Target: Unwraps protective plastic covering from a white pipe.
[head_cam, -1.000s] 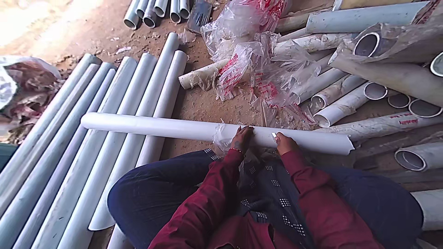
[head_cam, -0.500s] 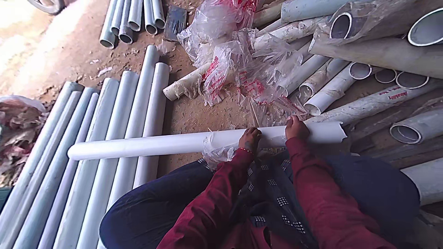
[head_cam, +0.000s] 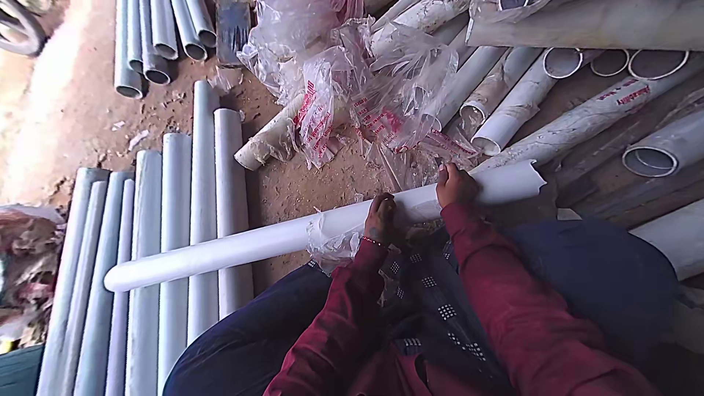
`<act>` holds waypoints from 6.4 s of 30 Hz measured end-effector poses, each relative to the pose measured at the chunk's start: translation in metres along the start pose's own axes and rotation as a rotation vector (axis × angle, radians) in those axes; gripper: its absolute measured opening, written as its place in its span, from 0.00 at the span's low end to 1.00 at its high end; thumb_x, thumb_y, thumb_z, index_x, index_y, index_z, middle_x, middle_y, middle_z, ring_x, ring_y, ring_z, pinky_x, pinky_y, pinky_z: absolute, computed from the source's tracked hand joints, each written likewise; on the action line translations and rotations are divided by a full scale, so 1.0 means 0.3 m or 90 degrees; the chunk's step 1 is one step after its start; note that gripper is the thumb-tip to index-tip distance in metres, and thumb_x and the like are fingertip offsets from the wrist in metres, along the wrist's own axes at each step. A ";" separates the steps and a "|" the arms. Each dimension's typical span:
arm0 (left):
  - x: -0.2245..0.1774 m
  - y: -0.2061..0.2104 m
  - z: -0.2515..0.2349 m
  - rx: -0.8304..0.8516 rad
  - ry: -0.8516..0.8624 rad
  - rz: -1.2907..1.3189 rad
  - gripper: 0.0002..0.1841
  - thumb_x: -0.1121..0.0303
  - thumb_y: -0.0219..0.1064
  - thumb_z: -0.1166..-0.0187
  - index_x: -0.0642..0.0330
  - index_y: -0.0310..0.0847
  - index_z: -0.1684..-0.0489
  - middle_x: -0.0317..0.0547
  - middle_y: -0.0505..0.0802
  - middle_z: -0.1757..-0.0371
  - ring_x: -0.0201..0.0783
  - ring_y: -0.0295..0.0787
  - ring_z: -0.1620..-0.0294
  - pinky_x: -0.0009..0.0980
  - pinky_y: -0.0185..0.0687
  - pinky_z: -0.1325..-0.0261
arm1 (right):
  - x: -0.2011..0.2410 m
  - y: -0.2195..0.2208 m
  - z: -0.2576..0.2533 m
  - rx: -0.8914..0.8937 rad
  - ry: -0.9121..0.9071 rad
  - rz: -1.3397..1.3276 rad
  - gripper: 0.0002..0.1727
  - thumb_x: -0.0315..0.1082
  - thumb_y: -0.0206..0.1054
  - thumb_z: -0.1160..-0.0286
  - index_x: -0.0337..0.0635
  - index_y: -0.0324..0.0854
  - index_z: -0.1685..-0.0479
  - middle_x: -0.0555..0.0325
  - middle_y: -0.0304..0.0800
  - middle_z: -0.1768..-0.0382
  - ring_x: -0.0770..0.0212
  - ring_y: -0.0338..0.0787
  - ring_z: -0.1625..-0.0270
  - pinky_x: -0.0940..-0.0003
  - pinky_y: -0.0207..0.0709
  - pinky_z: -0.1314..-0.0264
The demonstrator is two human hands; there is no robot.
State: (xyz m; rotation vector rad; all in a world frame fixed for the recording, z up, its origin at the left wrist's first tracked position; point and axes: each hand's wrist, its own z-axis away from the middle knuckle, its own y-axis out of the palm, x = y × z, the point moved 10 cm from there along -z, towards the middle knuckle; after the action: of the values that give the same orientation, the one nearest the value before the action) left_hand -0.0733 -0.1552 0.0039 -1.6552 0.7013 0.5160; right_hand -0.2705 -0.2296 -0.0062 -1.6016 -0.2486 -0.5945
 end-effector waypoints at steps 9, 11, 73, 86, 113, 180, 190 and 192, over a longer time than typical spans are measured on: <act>-0.013 0.012 0.003 0.047 0.072 0.002 0.11 0.74 0.73 0.25 0.71 0.91 0.51 0.64 0.93 0.40 0.60 0.89 0.33 0.56 0.74 0.21 | 0.006 -0.005 0.000 -0.007 -0.004 -0.002 0.22 0.40 0.51 0.07 0.32 0.87 0.44 0.31 0.93 0.59 0.30 0.93 0.50 0.34 0.79 0.49; -0.016 0.009 0.003 0.045 0.063 -0.005 0.07 0.74 0.74 0.26 0.70 0.92 0.58 0.61 0.94 0.44 0.58 0.90 0.35 0.52 0.78 0.24 | 0.006 -0.005 0.005 -0.032 -0.021 -0.009 0.22 0.39 0.51 0.07 0.31 0.87 0.47 0.32 0.94 0.60 0.30 0.93 0.50 0.36 0.78 0.48; 0.057 -0.072 0.070 0.151 -0.176 -0.186 0.11 0.78 0.60 0.16 0.77 0.88 0.52 0.70 0.92 0.47 0.68 0.86 0.37 0.54 0.75 0.27 | 0.031 0.000 0.048 -0.071 -0.086 -0.008 0.21 0.37 0.54 0.11 0.29 0.88 0.55 0.33 0.94 0.65 0.31 0.94 0.56 0.37 0.78 0.52; 0.069 -0.130 0.082 -0.036 -0.086 -0.107 0.07 0.72 0.72 0.24 0.66 0.96 0.58 0.61 0.95 0.45 0.64 0.88 0.37 0.53 0.79 0.29 | 0.041 0.002 0.039 -0.042 -0.077 0.002 0.23 0.39 0.52 0.09 0.29 0.88 0.51 0.31 0.94 0.61 0.29 0.93 0.52 0.34 0.78 0.48; 0.110 -0.154 0.118 -0.015 -0.199 -0.057 0.14 0.68 0.75 0.24 0.77 0.88 0.60 0.67 0.93 0.55 0.59 0.92 0.48 0.48 0.83 0.37 | 0.035 0.011 0.029 -0.036 -0.063 0.002 0.23 0.39 0.51 0.09 0.28 0.87 0.54 0.31 0.93 0.63 0.29 0.93 0.52 0.35 0.77 0.48; 0.058 -0.067 0.020 0.139 -0.227 -0.235 0.09 0.78 0.63 0.19 0.71 0.90 0.53 0.68 0.92 0.46 0.67 0.85 0.37 0.61 0.74 0.33 | 0.040 0.003 0.033 -0.064 -0.057 0.030 0.23 0.40 0.52 0.09 0.29 0.87 0.57 0.32 0.93 0.65 0.31 0.93 0.54 0.36 0.77 0.49; 0.078 -0.078 0.025 0.161 -0.214 -0.099 0.09 0.81 0.60 0.17 0.80 0.84 0.51 0.72 0.89 0.46 0.66 0.85 0.36 0.55 0.74 0.26 | 0.036 0.004 0.041 -0.056 -0.062 0.010 0.23 0.39 0.52 0.10 0.29 0.87 0.55 0.32 0.94 0.63 0.30 0.93 0.52 0.36 0.77 0.48; 0.082 -0.116 0.053 0.067 -0.218 -0.062 0.10 0.79 0.62 0.17 0.78 0.84 0.47 0.70 0.89 0.46 0.62 0.89 0.43 0.51 0.82 0.34 | 0.036 0.007 0.037 -0.059 -0.070 0.004 0.23 0.39 0.51 0.09 0.28 0.87 0.54 0.33 0.94 0.62 0.32 0.93 0.52 0.37 0.77 0.47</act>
State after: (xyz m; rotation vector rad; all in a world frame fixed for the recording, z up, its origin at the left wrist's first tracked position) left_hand -0.0308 -0.1399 0.0091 -1.4476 0.3862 0.6615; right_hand -0.2578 -0.2212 -0.0029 -1.7261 -0.3018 -0.5202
